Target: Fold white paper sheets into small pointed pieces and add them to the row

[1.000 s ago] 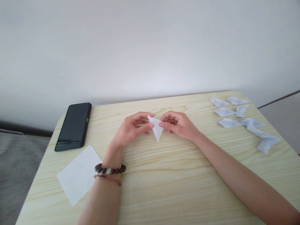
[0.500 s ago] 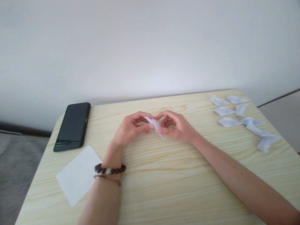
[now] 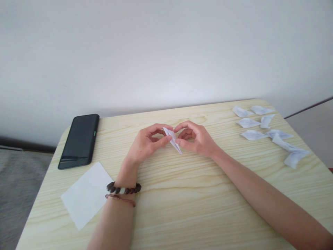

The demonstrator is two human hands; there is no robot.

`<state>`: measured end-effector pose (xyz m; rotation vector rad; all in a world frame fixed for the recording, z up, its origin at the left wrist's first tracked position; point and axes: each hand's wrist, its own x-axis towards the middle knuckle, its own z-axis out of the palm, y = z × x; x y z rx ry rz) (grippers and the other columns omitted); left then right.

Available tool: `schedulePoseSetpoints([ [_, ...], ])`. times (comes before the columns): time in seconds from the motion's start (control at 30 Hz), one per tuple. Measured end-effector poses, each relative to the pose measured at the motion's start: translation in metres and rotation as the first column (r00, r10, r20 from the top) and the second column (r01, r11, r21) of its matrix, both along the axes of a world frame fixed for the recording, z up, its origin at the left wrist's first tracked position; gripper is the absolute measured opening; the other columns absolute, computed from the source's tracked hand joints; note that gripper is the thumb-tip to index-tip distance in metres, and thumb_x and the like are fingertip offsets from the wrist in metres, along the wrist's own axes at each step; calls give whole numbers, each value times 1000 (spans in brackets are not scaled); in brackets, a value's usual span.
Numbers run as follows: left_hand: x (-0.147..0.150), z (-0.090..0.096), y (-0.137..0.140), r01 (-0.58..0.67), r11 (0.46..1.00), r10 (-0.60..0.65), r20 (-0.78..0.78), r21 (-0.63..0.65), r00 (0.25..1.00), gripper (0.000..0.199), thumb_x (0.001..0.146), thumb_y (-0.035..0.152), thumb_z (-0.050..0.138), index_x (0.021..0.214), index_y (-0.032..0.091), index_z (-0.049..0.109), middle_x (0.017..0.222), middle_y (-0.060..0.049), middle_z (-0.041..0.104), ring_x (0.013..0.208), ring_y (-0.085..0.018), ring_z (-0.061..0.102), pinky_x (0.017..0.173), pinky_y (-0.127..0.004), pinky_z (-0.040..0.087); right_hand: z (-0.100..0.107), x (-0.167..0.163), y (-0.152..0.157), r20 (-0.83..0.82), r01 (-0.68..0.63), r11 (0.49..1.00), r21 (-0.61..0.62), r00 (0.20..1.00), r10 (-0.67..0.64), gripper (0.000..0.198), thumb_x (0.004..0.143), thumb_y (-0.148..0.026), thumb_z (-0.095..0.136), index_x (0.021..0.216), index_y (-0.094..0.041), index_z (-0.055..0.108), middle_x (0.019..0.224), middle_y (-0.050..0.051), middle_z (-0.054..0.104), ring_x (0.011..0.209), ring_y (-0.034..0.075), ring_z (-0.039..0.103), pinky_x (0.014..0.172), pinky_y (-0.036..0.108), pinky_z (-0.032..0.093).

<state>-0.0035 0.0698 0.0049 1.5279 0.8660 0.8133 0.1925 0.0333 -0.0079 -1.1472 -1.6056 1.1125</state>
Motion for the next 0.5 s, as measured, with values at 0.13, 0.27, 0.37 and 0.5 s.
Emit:
schedulePoseSetpoints([
  [0.13,5,-6,-1,-53,994,57,-35,92,998,31,73,34,75,98,17,66,96,-7,66,92,-20,62,68,-24,54,-3,-4,-4,82,38,981,190,995,-54,13,79,-22,66,89,-20,58,111,7,62,74,12,65,64,26,58],
  [0.27,7,-8,-1,-81,988,85,-22,133,996,31,73,35,76,98,19,66,94,-5,65,91,-18,62,67,-22,52,-3,-3,-5,122,19,956,294,991,-57,9,80,-20,63,87,-20,58,104,6,59,74,12,63,64,26,59],
  [0.37,7,-7,0,-88,986,90,-5,143,996,30,73,34,77,97,19,66,92,-4,64,87,-17,62,64,-20,51,-3,-2,-5,127,13,953,303,990,-54,7,81,-20,63,86,-20,58,97,5,57,73,12,61,63,25,58],
  [0.5,5,-7,-1,-91,982,95,-15,168,995,28,74,34,76,97,20,68,98,-5,64,87,-16,62,63,-20,51,-4,-4,-5,165,17,939,345,983,-78,4,82,-18,60,82,-20,57,91,4,58,71,11,60,61,23,56],
])
